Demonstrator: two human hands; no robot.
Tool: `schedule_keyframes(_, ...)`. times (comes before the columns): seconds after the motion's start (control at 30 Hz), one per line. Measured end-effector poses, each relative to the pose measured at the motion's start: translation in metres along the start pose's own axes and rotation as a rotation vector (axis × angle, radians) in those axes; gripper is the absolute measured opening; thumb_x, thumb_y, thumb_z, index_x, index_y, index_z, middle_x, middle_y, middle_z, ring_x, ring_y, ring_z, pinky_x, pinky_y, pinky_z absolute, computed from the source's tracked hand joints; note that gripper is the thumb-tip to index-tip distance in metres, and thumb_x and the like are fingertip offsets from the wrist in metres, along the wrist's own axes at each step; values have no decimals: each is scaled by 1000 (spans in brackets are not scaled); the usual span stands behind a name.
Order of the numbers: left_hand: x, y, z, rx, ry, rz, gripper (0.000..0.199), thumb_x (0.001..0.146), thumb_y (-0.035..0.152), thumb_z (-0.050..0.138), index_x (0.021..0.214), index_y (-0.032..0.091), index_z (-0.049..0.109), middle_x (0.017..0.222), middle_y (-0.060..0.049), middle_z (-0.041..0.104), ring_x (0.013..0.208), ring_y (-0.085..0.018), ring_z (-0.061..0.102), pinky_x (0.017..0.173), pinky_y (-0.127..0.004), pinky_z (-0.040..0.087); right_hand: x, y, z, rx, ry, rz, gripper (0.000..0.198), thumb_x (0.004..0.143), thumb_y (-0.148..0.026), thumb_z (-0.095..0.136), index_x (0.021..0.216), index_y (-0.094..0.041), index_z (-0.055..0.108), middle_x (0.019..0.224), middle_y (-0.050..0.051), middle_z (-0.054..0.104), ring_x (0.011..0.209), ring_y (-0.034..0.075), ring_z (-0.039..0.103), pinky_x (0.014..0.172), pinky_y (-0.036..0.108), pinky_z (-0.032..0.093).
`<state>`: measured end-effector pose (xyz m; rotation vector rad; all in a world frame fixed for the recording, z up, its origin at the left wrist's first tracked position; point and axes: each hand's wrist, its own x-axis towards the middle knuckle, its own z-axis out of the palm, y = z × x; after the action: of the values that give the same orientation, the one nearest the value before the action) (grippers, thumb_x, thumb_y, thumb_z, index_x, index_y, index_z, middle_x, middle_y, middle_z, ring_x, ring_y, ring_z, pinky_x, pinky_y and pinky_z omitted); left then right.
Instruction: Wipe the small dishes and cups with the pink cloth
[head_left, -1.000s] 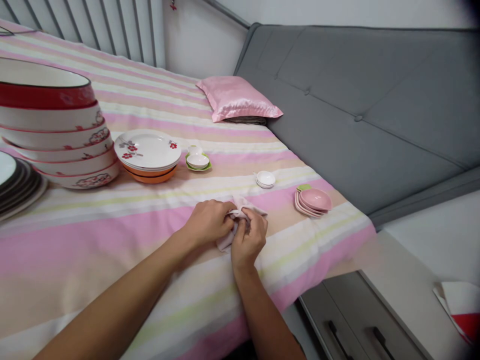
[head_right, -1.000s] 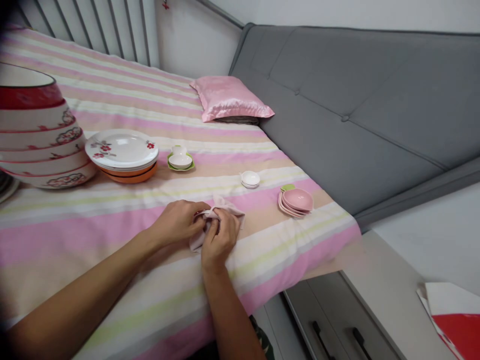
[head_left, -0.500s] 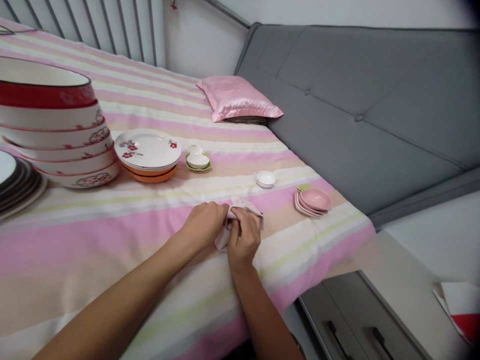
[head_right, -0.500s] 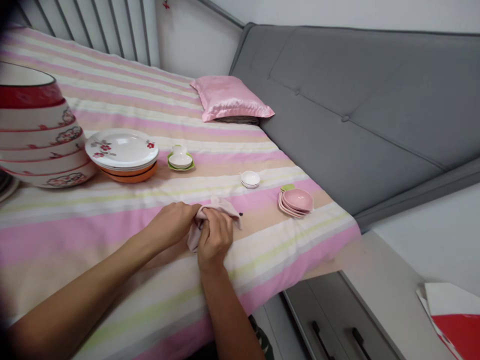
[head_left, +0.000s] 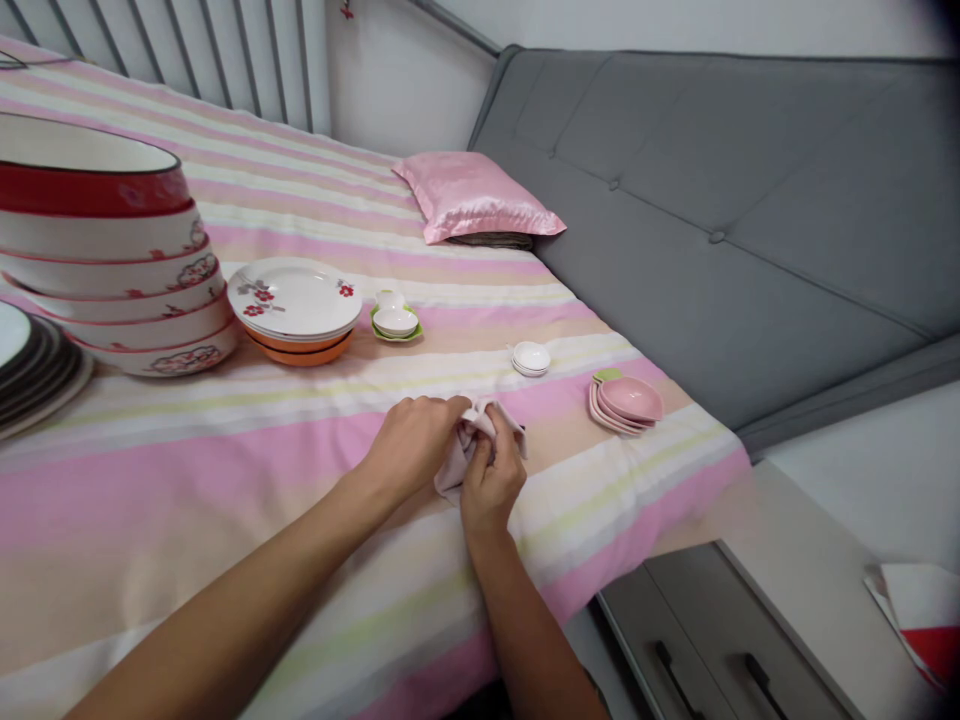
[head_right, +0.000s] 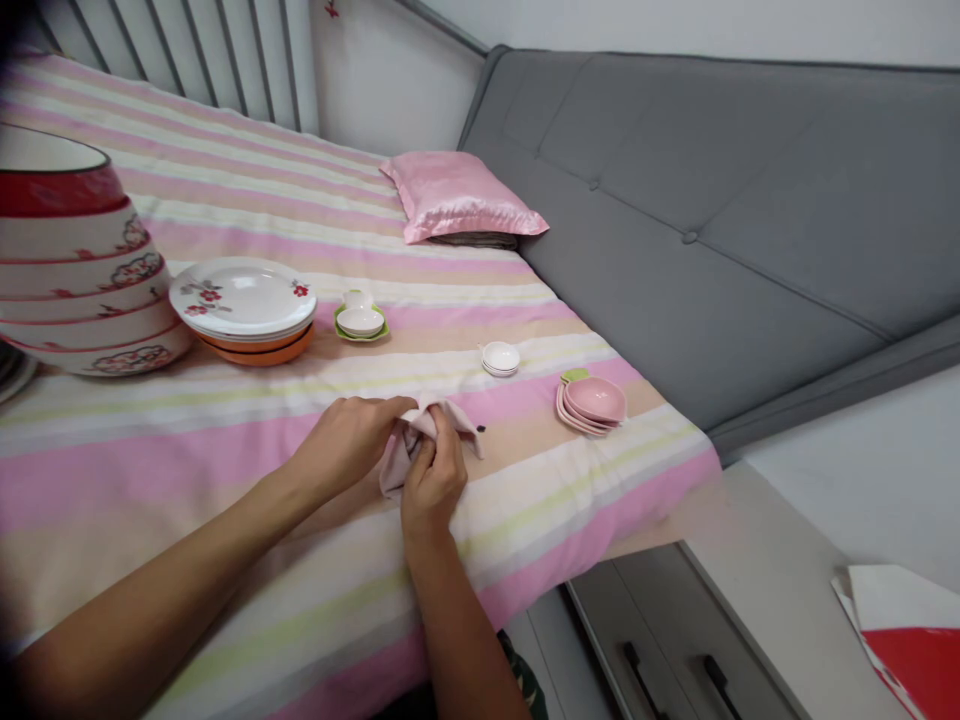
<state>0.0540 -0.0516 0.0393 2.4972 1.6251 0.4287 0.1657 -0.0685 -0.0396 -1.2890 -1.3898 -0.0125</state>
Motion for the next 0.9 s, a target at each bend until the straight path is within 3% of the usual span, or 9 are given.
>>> schedule_keyframes(0.3,3,-3,13,-622,131,-78,29,82,17,37,88,20,65,79,-2,69,71,-15,62,64,-24,44,1,3,-1,70,-42,247,30,89,-30,38,109,-14,54,90,9,66,79,18,62,67,27,48)
schedule_keyframes(0.43,6,3,28,-1003,138,-234,25,82,24,41,94,18,63,82,-2,66,72,-14,62,63,-25,50,1,5,-1,73,-57,282,26,89,-32,37,97,-15,55,78,6,63,70,17,59,63,26,45)
schedule_keyframes(0.57,6,11,36,-1274,124,-322,26,81,32,46,98,16,59,82,-2,63,75,-13,61,68,-25,52,2,7,0,106,-50,314,25,89,-32,37,91,-15,56,80,7,63,74,17,58,65,26,45)
schedule_keyframes(0.67,6,11,36,-1181,69,-271,28,81,30,46,100,15,59,81,-2,65,73,-14,61,66,-26,51,1,7,0,139,-6,351,26,88,-32,38,96,-15,56,84,8,63,76,17,59,67,26,45)
schedule_keyframes(0.8,2,3,23,-719,71,-154,27,78,21,45,98,21,63,91,-4,69,82,-18,62,67,-27,46,0,5,-1,127,-4,348,24,87,-29,38,97,-16,56,81,6,64,72,16,59,65,26,45)
schedule_keyframes(0.9,-2,3,9,-394,44,-186,28,81,30,45,102,23,62,94,-5,70,85,-22,64,66,-29,43,-1,4,-1,92,4,335,25,87,-27,38,100,-16,56,80,6,64,69,16,59,62,25,45)
